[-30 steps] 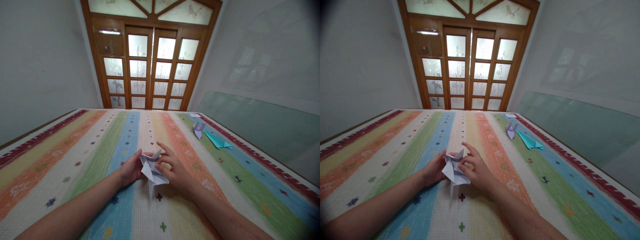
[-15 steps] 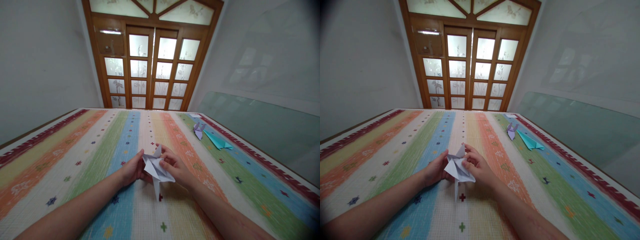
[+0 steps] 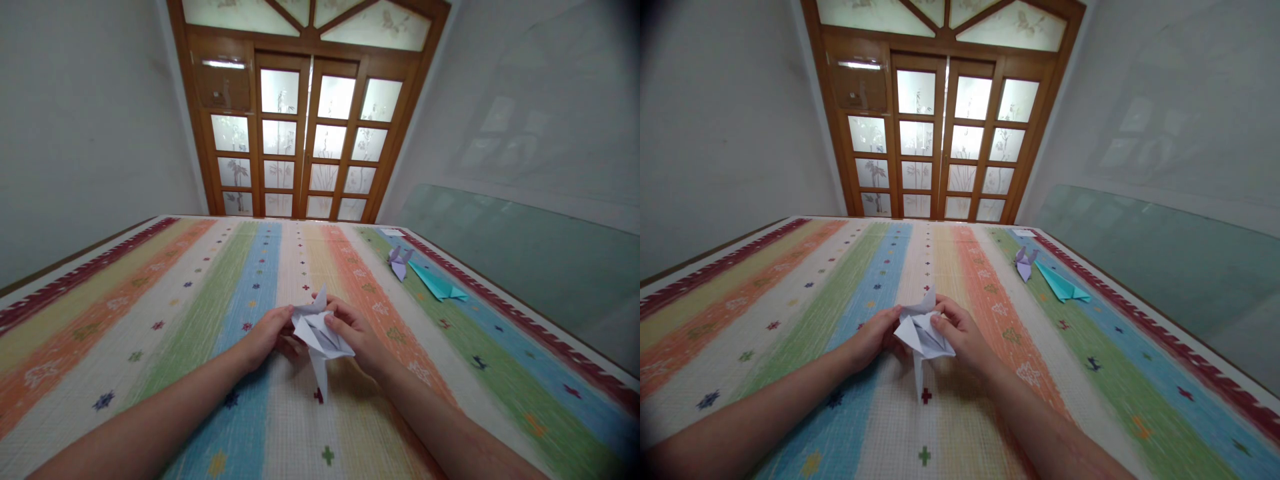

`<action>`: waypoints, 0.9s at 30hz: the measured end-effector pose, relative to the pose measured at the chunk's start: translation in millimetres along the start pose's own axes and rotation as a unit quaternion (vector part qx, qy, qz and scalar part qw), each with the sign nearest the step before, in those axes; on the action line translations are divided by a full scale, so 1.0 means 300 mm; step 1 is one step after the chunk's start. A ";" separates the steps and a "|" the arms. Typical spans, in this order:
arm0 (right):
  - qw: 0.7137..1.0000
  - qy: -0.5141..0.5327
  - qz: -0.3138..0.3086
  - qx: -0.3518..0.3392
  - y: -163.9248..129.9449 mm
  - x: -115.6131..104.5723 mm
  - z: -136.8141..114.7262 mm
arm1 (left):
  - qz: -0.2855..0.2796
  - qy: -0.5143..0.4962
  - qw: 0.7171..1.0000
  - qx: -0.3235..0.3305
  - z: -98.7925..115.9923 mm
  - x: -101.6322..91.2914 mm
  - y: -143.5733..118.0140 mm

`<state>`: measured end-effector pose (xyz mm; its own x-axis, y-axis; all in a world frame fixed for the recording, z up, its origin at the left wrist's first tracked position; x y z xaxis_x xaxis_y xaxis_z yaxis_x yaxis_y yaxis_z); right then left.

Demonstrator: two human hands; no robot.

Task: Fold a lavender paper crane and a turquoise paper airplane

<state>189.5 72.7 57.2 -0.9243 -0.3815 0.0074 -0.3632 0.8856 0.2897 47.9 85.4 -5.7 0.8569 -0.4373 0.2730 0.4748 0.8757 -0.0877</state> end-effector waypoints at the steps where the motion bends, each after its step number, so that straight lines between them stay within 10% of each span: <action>1: 1.000 0.002 0.003 0.000 0.000 -0.004 0.004 | 0.007 0.012 1.000 0.011 0.008 -0.003 -0.001; 27: 0.988 -0.129 0.040 -0.072 -0.008 -0.011 -0.035 | 0.083 0.054 0.995 0.013 0.017 -0.030 0.009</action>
<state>194.7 69.1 66.6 -0.9549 -0.2158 -0.2038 -0.2854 0.8559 0.4313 40.4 92.9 -3.6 0.9405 -0.3043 0.1513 0.3206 0.9421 -0.0980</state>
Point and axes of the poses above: each hand's wrist, its own y-axis towards the middle knuckle, its own x-axis out of the palm, z = x × y, the point moved 8 cm from there along y, towards the middle knuckle, and after that the axes turned 1 degree about y, right-handed, at the moved point
